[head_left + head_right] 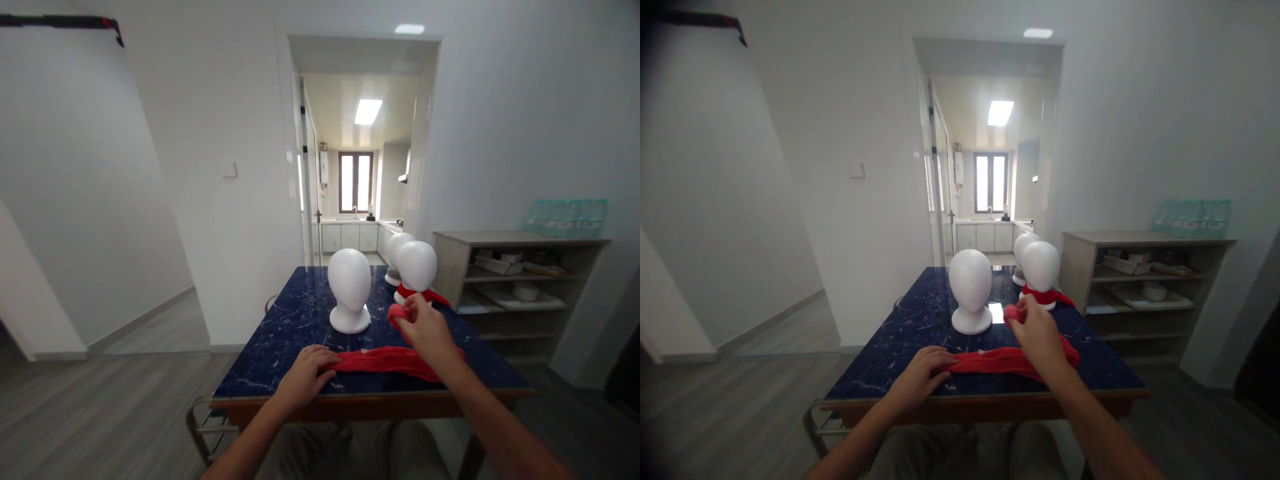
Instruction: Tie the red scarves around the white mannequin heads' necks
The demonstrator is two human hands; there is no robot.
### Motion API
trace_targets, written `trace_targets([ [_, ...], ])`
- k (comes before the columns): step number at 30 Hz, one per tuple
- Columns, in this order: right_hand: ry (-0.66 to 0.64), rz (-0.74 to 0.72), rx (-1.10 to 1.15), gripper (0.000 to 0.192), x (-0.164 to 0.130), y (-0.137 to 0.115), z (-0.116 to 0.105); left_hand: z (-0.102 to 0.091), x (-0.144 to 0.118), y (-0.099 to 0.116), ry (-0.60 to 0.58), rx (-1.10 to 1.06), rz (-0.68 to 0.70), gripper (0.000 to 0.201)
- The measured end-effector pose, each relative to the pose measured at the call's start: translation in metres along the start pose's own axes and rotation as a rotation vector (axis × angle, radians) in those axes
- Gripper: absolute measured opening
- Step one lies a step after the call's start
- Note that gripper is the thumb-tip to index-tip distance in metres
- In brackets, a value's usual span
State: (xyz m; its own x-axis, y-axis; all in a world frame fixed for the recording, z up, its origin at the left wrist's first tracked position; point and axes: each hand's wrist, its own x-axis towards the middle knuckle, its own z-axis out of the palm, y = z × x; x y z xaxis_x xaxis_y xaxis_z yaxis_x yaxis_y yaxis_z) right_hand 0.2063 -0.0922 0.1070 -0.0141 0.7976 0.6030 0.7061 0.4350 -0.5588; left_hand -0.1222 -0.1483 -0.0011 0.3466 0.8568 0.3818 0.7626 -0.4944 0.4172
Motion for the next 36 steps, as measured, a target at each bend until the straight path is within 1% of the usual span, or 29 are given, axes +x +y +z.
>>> trace_targets([
  [2,-0.055,-0.113,-0.142,0.01,-0.012,-0.026,0.038,-0.002,0.0,0.002,0.005,-0.04,-0.019,0.036],
  [3,-0.079,-0.161,-0.201,0.008,-0.018,-0.036,0.056,-0.003,0.001,0.003,0.01,-0.056,-0.023,0.036],
  [6,-0.18,-0.277,-0.292,0.005,-0.041,-0.053,0.1,-0.004,0.003,0.007,0.008,-0.087,-0.023,0.036],
  [8,-0.276,-0.31,-0.278,0.004,-0.058,-0.055,0.12,-0.005,0.005,0.009,-0.009,-0.104,-0.031,0.034],
  [10,-0.376,-0.312,-0.204,0.005,-0.071,-0.052,0.129,-0.006,0.006,0.01,-0.021,-0.143,-0.052,0.027],
  [12,-0.452,-0.309,-0.067,0.004,-0.075,-0.047,0.122,-0.006,0.006,0.007,-0.021,-0.212,-0.075,0.02],
  [13,-0.462,-0.305,0.014,0.005,-0.072,-0.044,0.113,-0.007,0.005,0.005,-0.006,-0.253,-0.094,0.017],
  [14,-0.446,-0.295,0.089,0.008,-0.064,-0.039,0.1,-0.008,0.005,0.002,0.022,-0.297,-0.125,0.016],
  [15,-0.403,-0.276,0.149,0.012,-0.054,-0.033,0.085,-0.008,0.006,-0.002,0.06,-0.334,-0.167,0.016],
  [16,-0.322,-0.241,0.175,0.017,-0.04,-0.026,0.069,-0.009,0.007,-0.007,0.102,-0.356,-0.219,0.017],
  [18,-0.133,-0.149,0.141,0.024,-0.007,-0.003,0.041,-0.011,0.016,-0.016,0.175,-0.338,-0.325,0.023],
  [19,-0.053,-0.083,0.122,0.03,0.009,0.012,0.031,-0.011,0.023,-0.021,0.194,-0.307,-0.364,0.029],
  [20,-0.013,-0.03,0.115,0.035,0.024,0.028,0.024,-0.01,0.032,-0.024,0.202,-0.278,-0.39,0.036],
  [21,0.001,0.008,0.116,0.04,0.036,0.045,0.022,-0.009,0.043,-0.027,0.203,-0.258,-0.407,0.046],
  [23,-0.03,0.031,0.106,0.048,0.054,0.079,0.026,-0.003,0.068,-0.03,0.195,-0.261,-0.427,0.066],
  [25,-0.086,-0.012,0.068,0.052,0.061,0.108,0.039,0.006,0.095,-0.031,0.179,-0.287,-0.46,0.085],
  [27,-0.093,-0.049,0.021,0.054,0.06,0.13,0.053,0.016,0.12,-0.031,0.18,-0.326,-0.493,0.097],
  [28,-0.082,-0.052,0.008,0.053,0.058,0.138,0.059,0.021,0.131,-0.03,0.183,-0.354,-0.493,0.099],
  [30,-0.044,-0.031,0.004,0.052,0.053,0.149,0.067,0.031,0.149,-0.03,0.202,-0.412,-0.453,0.097],
  [32,-0.041,-0.025,0.016,0.05,0.049,0.155,0.071,0.042,0.163,-0.031,0.248,-0.434,-0.408,0.095],
  [36,-0.093,-0.033,-0.002,0.048,0.048,0.161,0.076,0.058,0.179,-0.036,0.368,-0.375,-0.443,0.104],
])
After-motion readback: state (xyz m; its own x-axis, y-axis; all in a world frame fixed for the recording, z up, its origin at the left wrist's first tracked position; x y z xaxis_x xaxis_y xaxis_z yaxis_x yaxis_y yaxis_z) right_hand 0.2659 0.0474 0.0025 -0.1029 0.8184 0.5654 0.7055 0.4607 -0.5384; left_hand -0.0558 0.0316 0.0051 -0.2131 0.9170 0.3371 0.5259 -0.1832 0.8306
